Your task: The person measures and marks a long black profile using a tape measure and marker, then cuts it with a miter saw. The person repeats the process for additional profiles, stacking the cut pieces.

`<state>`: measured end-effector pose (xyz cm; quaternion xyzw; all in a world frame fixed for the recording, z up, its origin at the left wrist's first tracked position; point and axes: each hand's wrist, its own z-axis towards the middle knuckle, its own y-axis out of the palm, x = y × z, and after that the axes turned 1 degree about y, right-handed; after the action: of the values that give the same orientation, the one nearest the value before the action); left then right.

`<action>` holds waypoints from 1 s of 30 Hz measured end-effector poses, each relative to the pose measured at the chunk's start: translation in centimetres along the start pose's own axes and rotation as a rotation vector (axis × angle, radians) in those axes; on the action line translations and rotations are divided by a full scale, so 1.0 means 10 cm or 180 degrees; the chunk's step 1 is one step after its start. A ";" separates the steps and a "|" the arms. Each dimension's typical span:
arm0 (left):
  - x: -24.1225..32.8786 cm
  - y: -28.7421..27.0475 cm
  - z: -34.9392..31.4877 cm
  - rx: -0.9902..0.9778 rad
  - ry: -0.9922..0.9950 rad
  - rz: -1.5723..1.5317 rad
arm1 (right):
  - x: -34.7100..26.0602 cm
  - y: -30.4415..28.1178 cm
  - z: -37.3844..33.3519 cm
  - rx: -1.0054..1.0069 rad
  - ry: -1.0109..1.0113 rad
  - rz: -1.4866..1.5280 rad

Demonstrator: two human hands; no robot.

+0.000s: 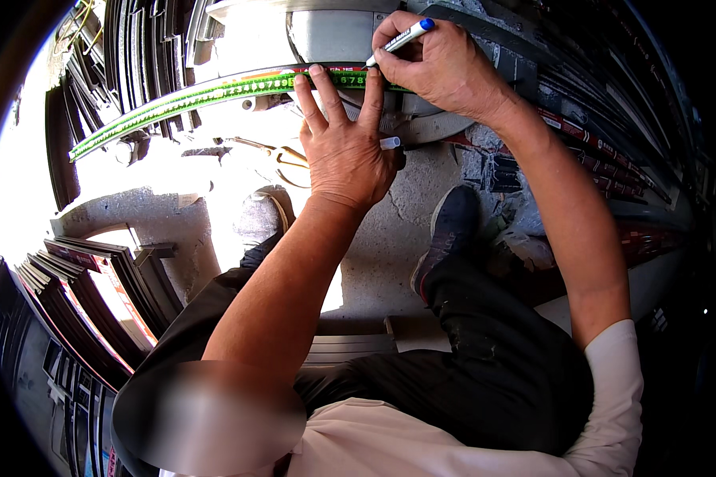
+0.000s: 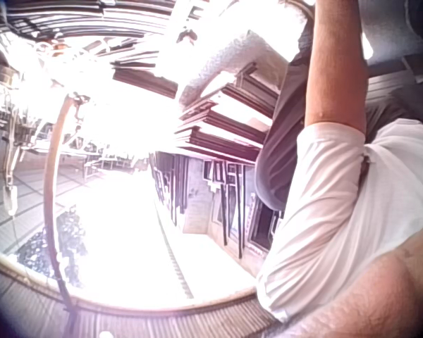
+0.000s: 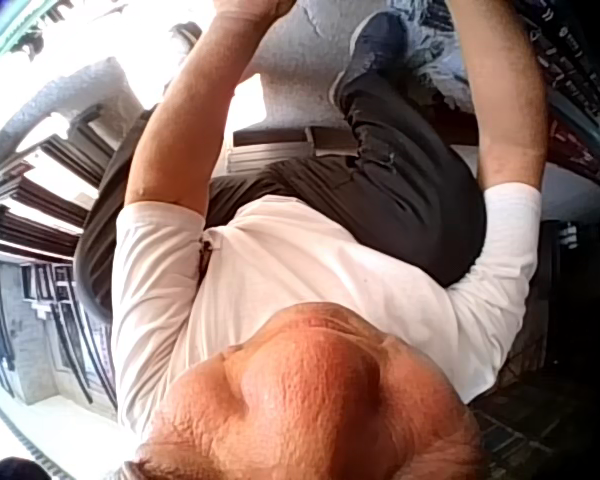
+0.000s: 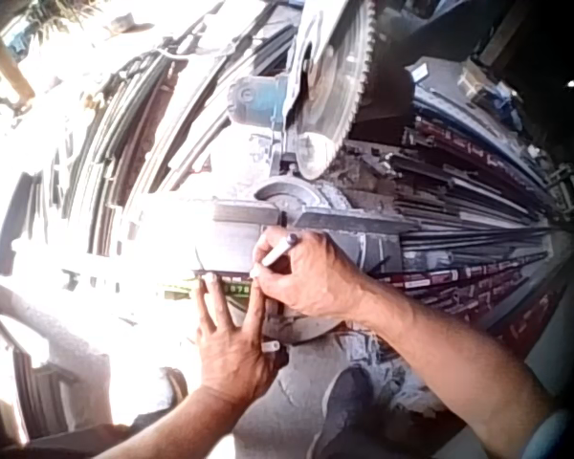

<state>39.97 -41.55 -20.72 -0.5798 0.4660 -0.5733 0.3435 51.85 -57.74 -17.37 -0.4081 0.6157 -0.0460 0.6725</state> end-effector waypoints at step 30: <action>-0.04 0.06 0.00 0.0018 0.0046 0.0183 | -0.15 -0.05 -0.26 0.0808 -0.0203 0.0574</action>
<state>39.94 -41.38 -21.41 -0.5611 0.4832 -0.5687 0.3581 49.46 -58.50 -15.65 -0.2641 0.6175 -0.0499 0.7393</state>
